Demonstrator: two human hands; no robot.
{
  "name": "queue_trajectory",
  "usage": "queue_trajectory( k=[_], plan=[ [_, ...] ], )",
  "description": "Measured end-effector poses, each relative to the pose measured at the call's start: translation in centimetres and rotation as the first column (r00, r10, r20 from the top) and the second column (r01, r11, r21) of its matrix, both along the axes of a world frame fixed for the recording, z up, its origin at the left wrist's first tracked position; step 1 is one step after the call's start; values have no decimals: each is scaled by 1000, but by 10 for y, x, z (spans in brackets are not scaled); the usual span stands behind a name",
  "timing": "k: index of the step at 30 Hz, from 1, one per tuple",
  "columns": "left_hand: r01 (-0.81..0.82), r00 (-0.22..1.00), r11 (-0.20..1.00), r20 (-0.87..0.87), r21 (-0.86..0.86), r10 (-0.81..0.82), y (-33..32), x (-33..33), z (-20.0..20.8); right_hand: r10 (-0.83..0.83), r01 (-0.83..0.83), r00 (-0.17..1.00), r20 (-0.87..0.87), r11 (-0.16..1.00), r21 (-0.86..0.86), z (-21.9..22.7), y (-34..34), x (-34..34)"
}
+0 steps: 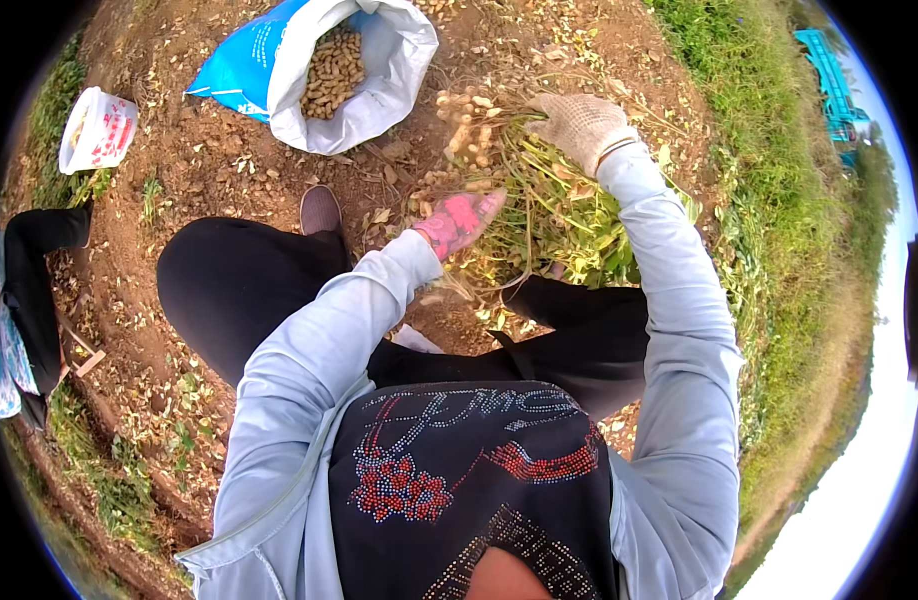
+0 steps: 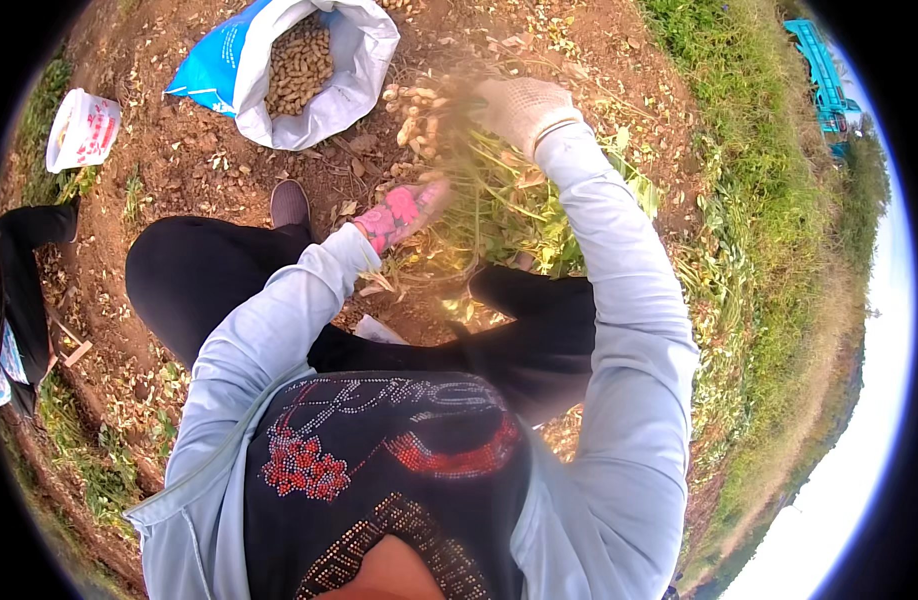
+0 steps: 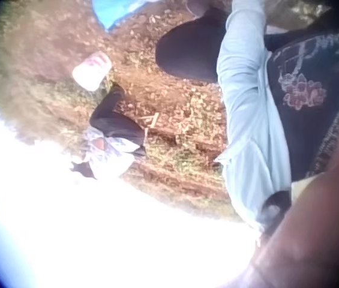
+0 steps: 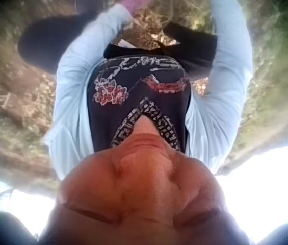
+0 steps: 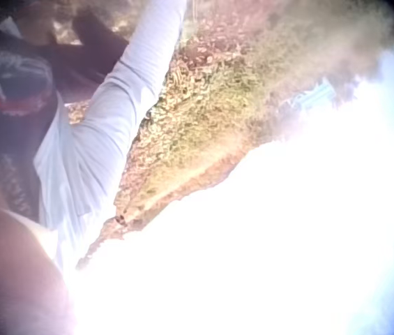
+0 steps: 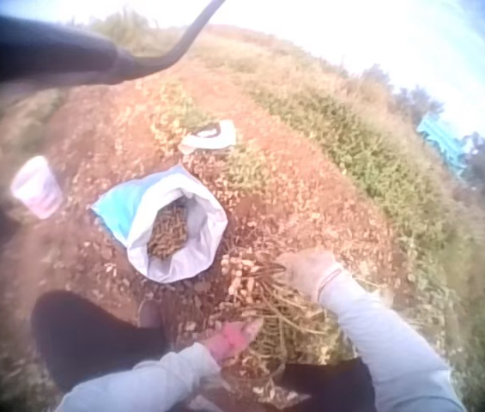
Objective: The person sits on the ground and removes peanuts from their pods by hand, placing the shelled nuts into a nearby sack. The person repeatedly pulls peanuts from the plant stems and discards the empty pods and stems.
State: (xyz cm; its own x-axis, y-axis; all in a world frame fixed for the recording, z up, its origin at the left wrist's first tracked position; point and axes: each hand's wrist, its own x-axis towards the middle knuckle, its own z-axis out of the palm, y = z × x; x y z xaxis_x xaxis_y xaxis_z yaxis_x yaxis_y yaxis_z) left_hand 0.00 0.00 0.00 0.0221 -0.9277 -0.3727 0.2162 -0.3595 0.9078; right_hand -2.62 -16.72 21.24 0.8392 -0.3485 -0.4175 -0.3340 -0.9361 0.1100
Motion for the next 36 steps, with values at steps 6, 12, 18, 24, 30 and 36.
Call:
queue_trajectory(
  k=[6, 12, 18, 24, 30, 36],
  plan=[
    [-465, 799, 867, -506, -178, 325, -14, -29, -45, -13, 11, 1000, 22, 997, 77, -10, 29, 3],
    [-647, 557, 762, -675, 13, 484, -20, -13, -8, 28, -43, 967, 252, 998, 54, -49, 51, -21],
    [-695, 475, 711, -675, 106, 565, -4, -3, 9, -1, -32, 988, 157, 978, 208, -64, 80, -36],
    [-781, 380, 602, -637, 168, 670, -9, 1, -54, -251, 133, 948, 197, 871, 473, -33, 53, -9],
    [-690, 407, 650, -571, 320, 713, -4, 1, -47, -191, -41, 805, 562, 927, 373, -72, 28, 30],
    [-696, 411, 660, -597, 283, 689, 3, 5, -40, -210, -18, 905, 371, 850, 526, -46, 10, 43]
  ],
)
